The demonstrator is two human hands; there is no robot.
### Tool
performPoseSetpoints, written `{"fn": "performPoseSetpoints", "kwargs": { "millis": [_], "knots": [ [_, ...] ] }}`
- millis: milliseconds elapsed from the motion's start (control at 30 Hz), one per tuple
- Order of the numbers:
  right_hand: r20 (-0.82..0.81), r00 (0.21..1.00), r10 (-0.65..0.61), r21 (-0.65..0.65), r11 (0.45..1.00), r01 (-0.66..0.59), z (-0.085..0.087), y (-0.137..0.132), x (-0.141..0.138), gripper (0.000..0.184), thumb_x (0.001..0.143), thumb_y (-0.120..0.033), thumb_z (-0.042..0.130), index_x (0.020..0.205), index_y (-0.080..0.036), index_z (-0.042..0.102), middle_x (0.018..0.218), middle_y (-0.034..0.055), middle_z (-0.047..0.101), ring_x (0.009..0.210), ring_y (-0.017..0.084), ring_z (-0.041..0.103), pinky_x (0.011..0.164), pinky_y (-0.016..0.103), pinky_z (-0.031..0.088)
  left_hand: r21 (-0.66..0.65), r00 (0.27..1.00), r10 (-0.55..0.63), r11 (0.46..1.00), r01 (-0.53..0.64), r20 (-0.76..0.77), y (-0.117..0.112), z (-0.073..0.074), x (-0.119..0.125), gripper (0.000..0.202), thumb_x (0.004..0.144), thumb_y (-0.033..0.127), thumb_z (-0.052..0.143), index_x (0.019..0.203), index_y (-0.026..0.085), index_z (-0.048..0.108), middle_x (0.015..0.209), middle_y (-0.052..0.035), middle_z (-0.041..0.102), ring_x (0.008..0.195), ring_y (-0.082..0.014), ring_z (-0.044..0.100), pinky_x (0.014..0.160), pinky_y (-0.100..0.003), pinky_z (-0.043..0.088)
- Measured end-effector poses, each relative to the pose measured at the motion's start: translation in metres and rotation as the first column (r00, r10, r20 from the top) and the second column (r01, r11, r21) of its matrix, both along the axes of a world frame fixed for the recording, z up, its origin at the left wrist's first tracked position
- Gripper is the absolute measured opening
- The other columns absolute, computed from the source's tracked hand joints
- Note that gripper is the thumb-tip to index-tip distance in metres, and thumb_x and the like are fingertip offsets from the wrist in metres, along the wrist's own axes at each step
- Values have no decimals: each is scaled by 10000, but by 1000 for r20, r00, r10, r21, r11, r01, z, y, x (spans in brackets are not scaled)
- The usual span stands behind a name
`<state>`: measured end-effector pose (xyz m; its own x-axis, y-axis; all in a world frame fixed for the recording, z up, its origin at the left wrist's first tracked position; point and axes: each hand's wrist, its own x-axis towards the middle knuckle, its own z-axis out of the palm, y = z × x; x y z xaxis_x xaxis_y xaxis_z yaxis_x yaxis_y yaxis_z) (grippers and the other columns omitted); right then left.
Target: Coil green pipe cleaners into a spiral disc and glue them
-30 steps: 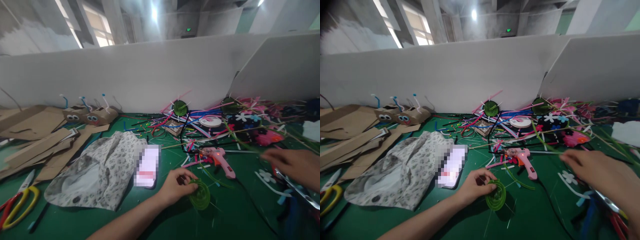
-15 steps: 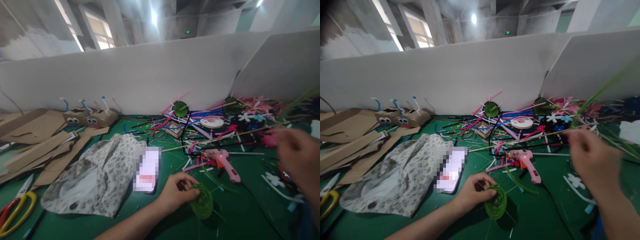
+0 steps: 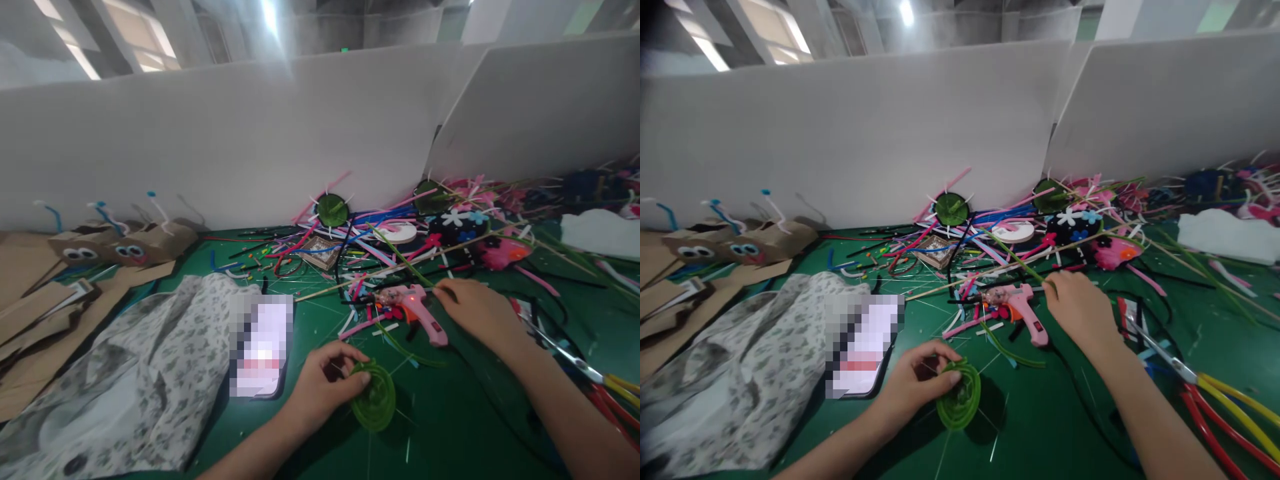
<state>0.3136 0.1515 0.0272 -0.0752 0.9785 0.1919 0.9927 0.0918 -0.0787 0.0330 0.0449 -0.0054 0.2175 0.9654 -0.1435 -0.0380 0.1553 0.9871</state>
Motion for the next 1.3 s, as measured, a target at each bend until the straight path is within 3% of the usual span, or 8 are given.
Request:
{"fn": "performPoseSetpoints", "kwargs": {
  "millis": [200, 400, 500, 567, 667, 867, 1067, 1300],
  "knots": [
    [-167, 986, -13, 324, 943, 68, 9, -4, -6, 272, 909, -362, 434, 941, -196, 648, 795, 69, 695, 724, 228, 627, 587, 295, 380, -5, 1000, 17, 1000, -17, -10, 2, -3, -3, 251, 685, 330, 771, 844, 158, 680, 644, 40, 483, 578, -80, 440, 544, -198, 325],
    [-627, 761, 167, 645, 658, 387, 37, -13, -18, 374, 963, -428, 349, 979, -151, 599, 631, 21, 569, 488, 136, 514, 538, 272, 406, -26, 999, 41, 999, -41, 3, 2, 2, -3, 247, 699, 348, 758, 812, 158, 649, 626, 39, 488, 566, -83, 450, 540, -202, 352],
    [-347, 937, -42, 421, 886, 196, 33, -6, -8, 343, 926, -416, 384, 939, -183, 635, 638, 52, 579, 566, 198, 532, 578, 330, 387, -35, 999, 42, 998, -43, -23, 2, 4, -3, 240, 693, 338, 756, 807, 158, 646, 627, 39, 488, 566, -84, 453, 524, -196, 340],
    [-132, 990, -48, 306, 948, 87, 24, -2, -2, 340, 873, -405, 438, 1063, -179, 606, 847, 121, 638, 748, 283, 583, 625, 373, 398, -44, 998, 41, 998, -43, -41, 2, 5, -3, 233, 694, 331, 752, 806, 157, 645, 634, 36, 490, 574, -87, 458, 516, -192, 339],
    [-86, 996, 11, 399, 917, 24, 19, -6, -8, 368, 850, -388, 466, 1144, -180, 538, 1066, 145, 622, 970, 323, 567, 729, 400, 417, -49, 998, 39, 998, -42, -46, 2, 6, -3, 228, 700, 323, 744, 815, 157, 640, 640, 38, 487, 579, -85, 458, 522, -190, 347],
    [-36, 999, -29, 54, 998, 31, 17, -30, -53, 359, 794, -572, 539, 867, -221, 509, 718, 45, 630, 609, 224, 594, 469, 277, 292, -41, 996, 62, 997, -65, -61, 2, 6, -2, 226, 691, 318, 737, 814, 161, 632, 630, 43, 476, 568, -87, 451, 532, -203, 346],
    [23, 1000, -12, -11, 1000, 12, -7, -30, -59, 404, 780, -554, 557, 978, -211, 479, 791, 74, 661, 694, 256, 640, 445, 259, 283, -51, 995, 53, 997, -58, -84, 1, 5, -3, 231, 703, 327, 728, 834, 161, 635, 649, 37, 473, 584, -89, 451, 525, -199, 333],
    [24, 1000, -6, -25, 1000, 7, -4, -30, -58, 395, 791, -572, 534, 956, -218, 477, 816, 74, 668, 657, 245, 635, 442, 257, 275, -60, 997, 35, 997, -40, -68, 0, 5, -3, 230, 708, 325, 727, 841, 158, 645, 648, 39, 479, 582, -82, 446, 517, -188, 320]
  ]
}}
